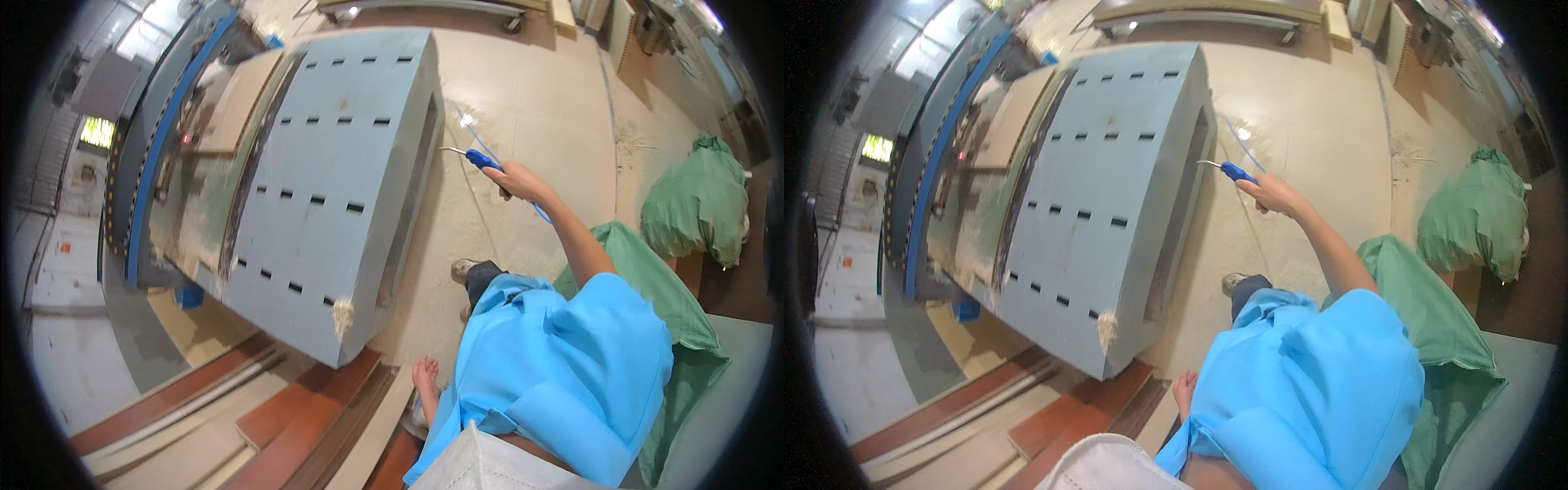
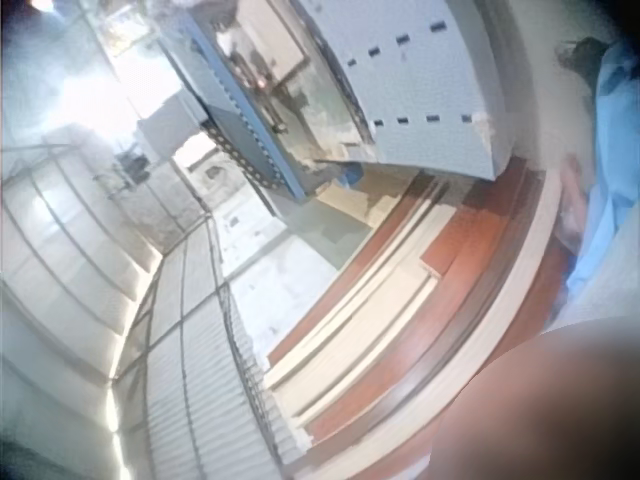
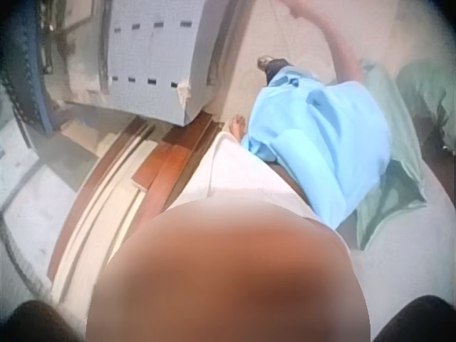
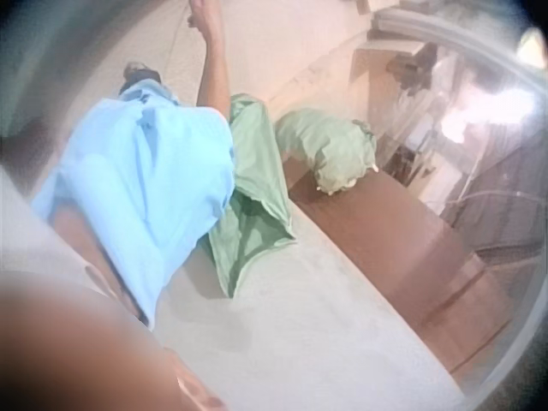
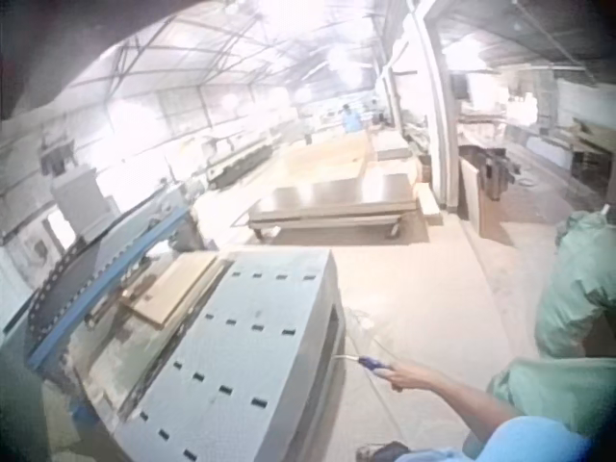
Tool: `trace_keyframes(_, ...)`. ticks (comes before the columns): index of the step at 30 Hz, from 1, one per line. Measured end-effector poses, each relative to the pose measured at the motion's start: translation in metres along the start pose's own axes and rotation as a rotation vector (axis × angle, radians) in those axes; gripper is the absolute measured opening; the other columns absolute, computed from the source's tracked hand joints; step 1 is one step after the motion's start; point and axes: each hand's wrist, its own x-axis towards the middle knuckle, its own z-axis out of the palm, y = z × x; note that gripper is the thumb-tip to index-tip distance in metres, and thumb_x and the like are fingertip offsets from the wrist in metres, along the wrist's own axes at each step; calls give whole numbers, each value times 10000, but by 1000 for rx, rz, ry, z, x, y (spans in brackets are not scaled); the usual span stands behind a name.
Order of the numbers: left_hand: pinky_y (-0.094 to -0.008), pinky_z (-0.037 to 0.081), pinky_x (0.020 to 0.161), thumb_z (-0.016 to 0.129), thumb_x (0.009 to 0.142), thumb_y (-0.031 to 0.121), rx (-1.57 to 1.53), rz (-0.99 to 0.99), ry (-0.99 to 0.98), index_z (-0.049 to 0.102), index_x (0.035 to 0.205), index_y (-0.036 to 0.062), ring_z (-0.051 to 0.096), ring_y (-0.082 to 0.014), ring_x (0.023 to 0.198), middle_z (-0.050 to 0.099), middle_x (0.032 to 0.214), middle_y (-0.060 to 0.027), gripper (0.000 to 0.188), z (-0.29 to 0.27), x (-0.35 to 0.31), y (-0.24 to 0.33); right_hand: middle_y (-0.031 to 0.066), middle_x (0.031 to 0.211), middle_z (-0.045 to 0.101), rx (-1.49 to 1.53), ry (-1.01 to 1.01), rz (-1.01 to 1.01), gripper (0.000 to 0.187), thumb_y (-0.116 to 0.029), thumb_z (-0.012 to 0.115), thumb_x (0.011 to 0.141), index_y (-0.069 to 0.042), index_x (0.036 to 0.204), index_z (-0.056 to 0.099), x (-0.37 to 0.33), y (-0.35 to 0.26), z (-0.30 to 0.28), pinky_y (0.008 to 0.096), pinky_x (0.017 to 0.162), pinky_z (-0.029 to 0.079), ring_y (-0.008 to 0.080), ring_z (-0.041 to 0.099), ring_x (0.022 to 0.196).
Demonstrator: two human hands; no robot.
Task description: The person uses a blue air nozzle to blow sawdust off a large machine and a wooden board. Then the person picks up a long wooden plank, carries it to a table saw, and cuts it into smaller pieces.
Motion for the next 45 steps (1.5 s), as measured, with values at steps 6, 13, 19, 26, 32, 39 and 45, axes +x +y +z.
trace_keyframes(6,-346,536,830,561,993,327,234,17,-190,587,1195,24,682,-247,970,683,1086,-163,365,138,24,52,67,674,652,378,263,61,562,-577,483,978,-43,861,615,-4,70,-117,297,499,467,166,665,596)
trace_keyframes(13,-371,543,822,509,998,459,584,45,-572,577,1168,65,687,-249,969,689,1112,-155,435,458,70,145,98,788,693,1212,441,61,646,-607,428,993,16,1054,586,14,154,-253,197,347,430,241,732,717)
trace_keyframes(19,-411,580,785,562,985,451,264,-319,-704,426,1319,42,676,-304,897,604,1147,-169,546,702,92,169,117,779,659,1632,261,23,621,-553,401,1025,40,1089,575,36,196,-335,223,331,444,252,705,745)
trace_keyframes(26,-309,529,612,594,960,113,-159,-288,-637,598,957,-47,604,-202,680,627,806,-120,160,838,192,255,110,763,660,1159,443,350,599,-594,439,998,-19,1089,577,46,260,-438,207,351,402,214,682,621)
trace_keyframes(32,-297,419,492,591,874,12,102,12,-336,567,890,1,519,-163,558,567,689,-56,31,930,304,341,99,623,639,741,574,573,557,-616,469,976,-75,1040,582,98,346,-518,246,358,370,179,646,497)
trace_keyframes(39,-266,279,366,476,954,105,989,-193,-614,607,1014,67,402,-95,428,669,764,-94,150,1111,354,356,105,664,660,626,639,669,552,-626,389,981,-125,1189,490,242,327,-591,324,406,420,219,655,518)
trace_keyframes(45,-237,270,364,506,921,73,1042,46,-1092,553,1173,63,357,-54,430,702,924,-77,256,1306,321,438,116,755,682,695,469,508,509,-542,406,995,-121,1273,473,368,261,-664,304,568,502,203,681,631)
